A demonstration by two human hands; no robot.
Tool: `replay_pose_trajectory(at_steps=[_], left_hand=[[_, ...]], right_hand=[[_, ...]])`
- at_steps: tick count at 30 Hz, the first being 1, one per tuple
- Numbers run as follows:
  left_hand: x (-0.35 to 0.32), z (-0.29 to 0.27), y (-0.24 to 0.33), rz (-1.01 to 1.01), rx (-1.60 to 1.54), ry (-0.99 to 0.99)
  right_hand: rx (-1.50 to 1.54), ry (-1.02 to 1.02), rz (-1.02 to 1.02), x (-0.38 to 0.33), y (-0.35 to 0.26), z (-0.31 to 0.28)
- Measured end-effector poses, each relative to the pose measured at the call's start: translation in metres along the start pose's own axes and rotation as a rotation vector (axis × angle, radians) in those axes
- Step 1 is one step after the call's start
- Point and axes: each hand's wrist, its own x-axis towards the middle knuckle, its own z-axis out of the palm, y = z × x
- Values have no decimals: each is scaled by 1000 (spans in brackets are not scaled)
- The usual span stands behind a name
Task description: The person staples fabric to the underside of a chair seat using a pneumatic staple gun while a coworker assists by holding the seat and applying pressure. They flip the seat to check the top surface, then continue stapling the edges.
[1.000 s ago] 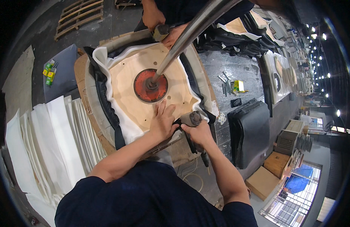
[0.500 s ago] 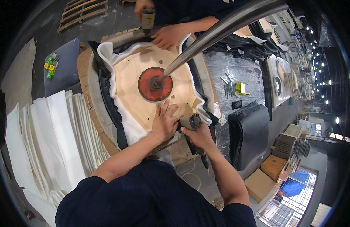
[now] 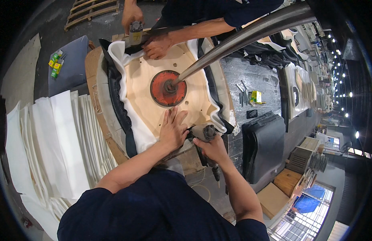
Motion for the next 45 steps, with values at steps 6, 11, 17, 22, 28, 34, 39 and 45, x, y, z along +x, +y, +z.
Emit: replay_pose_trajectory(at_steps=[6,11,17,22,28,34,39,45], left_hand=[[0,-1,1,-4,-3,-13],[-4,-18,-6,-18,63,-156],[-7,-18,-1,-66,18,-90],[-10,-14,-2,-78,-16,-61],[-8,-15,-2,-65,54,-100],[-15,-28,-3,-83,7,-133],[-16,-21,-9,-87,-23,-89],[-19,-17,-8,-96,-53,-81]], right_hand=[[-197,83,-126,9,2,11],[-177,111,100,11,-9,11],[-57,55,58,1,-4,7],[-115,-7,70,-1,-9,14],[-236,108,-20,9,3,23],[-164,73,128,7,-11,17],[-61,28,150,-6,-18,26],[-163,14,186,0,-19,34]])
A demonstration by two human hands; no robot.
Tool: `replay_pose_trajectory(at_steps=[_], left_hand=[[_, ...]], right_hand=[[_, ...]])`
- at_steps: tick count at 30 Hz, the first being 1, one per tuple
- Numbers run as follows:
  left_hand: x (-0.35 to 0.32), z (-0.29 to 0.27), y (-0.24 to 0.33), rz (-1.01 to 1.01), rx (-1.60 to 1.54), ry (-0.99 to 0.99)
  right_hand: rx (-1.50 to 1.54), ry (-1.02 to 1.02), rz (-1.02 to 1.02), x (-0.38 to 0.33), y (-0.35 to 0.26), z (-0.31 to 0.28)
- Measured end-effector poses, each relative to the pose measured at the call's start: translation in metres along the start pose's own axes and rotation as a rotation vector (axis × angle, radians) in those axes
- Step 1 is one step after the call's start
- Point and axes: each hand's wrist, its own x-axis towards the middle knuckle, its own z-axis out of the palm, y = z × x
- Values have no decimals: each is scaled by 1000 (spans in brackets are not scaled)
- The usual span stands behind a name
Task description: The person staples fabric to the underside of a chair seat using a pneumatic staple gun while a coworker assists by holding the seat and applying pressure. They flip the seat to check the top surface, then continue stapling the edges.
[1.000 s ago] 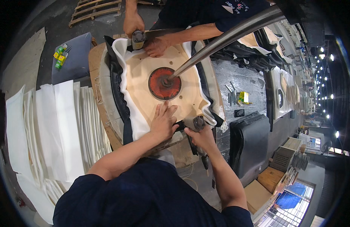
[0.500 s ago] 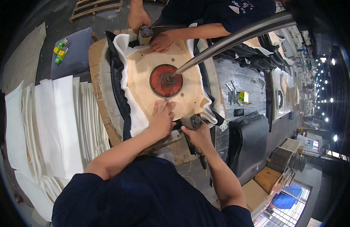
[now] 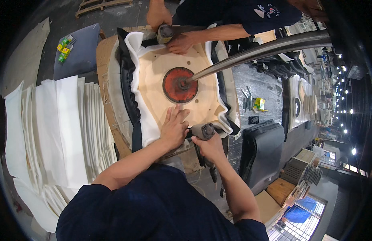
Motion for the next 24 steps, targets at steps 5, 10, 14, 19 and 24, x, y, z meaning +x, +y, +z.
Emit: replay_pose_trajectory(at_steps=[5,10,14,19,24], left_hand=[[1,-12,-7,14,-2,-55],[5,-17,-3,-15,-50,-35],[2,-10,-5,-7,-82,48],[-1,-12,-5,-23,-67,7],[-15,-26,6,-137,91,-20]], right_hand=[[-48,85,-70,4,0,4],[5,48,-7,1,5,0],[115,11,-22,-5,12,9],[33,26,-33,-6,-5,19],[21,81,-54,-8,-11,21]])
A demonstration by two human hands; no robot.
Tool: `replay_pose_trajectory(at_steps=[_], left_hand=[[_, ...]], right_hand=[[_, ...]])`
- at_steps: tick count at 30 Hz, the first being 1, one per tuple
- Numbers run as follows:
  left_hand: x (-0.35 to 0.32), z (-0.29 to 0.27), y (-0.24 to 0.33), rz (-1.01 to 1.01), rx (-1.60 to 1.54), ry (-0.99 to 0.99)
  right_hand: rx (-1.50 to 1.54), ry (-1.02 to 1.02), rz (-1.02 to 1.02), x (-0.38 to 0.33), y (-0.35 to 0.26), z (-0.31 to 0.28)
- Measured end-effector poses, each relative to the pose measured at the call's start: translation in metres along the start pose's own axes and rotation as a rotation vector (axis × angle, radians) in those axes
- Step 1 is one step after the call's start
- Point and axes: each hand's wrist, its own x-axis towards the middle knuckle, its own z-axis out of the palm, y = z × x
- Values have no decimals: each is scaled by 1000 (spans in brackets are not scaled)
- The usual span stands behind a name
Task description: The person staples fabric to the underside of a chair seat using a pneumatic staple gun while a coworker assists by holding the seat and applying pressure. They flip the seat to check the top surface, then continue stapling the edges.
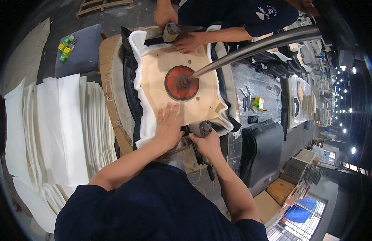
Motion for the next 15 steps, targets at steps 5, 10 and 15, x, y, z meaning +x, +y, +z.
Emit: replay_pose_trajectory(at_steps=[5,10,15], left_hand=[[-11,-4,-9,-39,-31,6],[-12,3,-13,-46,-25,39],[-12,7,-11,-38,-11,51]], right_hand=[[97,-74,32,0,9,-4],[149,-122,32,-7,12,2],[43,-71,77,-6,-3,9]])
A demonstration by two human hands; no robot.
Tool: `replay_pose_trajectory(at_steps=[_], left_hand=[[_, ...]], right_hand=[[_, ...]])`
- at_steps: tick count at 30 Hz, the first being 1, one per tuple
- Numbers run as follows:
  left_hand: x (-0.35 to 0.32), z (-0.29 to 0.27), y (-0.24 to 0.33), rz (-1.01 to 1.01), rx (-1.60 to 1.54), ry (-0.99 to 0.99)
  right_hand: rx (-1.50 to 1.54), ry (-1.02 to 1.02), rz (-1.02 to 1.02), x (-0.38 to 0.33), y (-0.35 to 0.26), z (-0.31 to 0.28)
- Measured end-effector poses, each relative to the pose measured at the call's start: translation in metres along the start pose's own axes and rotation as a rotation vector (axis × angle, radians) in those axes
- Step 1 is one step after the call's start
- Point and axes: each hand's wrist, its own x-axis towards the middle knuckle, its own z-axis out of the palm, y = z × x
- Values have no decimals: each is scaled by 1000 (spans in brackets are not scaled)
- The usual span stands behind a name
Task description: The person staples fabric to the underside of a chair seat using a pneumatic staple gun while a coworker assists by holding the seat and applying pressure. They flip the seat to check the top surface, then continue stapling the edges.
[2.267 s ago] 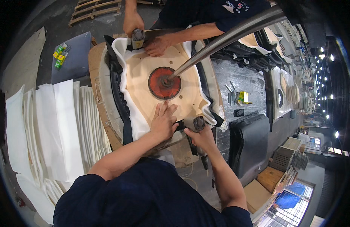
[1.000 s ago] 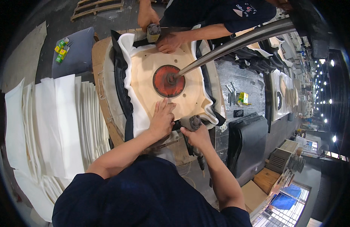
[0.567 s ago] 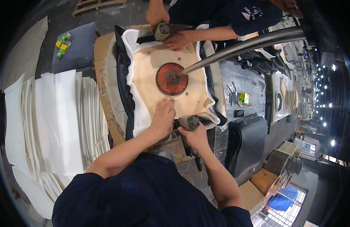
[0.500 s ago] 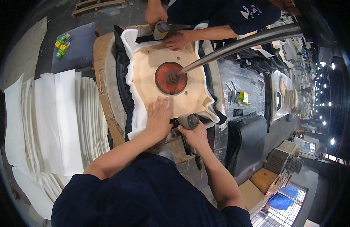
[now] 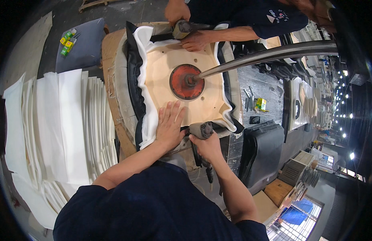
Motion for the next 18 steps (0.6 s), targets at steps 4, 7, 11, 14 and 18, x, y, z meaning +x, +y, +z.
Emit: replay_pose_trajectory(at_steps=[4,7,11,14,18], left_hand=[[2,1,1,-2,5,5],[8,-3,1,-2,-29,7],[6,-7,-2,14,-60,-13],[5,-11,-1,-20,-94,-94],[2,-9,1,12,-71,-55]], right_hand=[[-61,33,-105,4,7,2],[70,-9,-94,1,9,-4],[163,-36,-94,-6,19,1],[125,-40,-74,-6,18,7],[-60,-37,-65,2,11,7]])
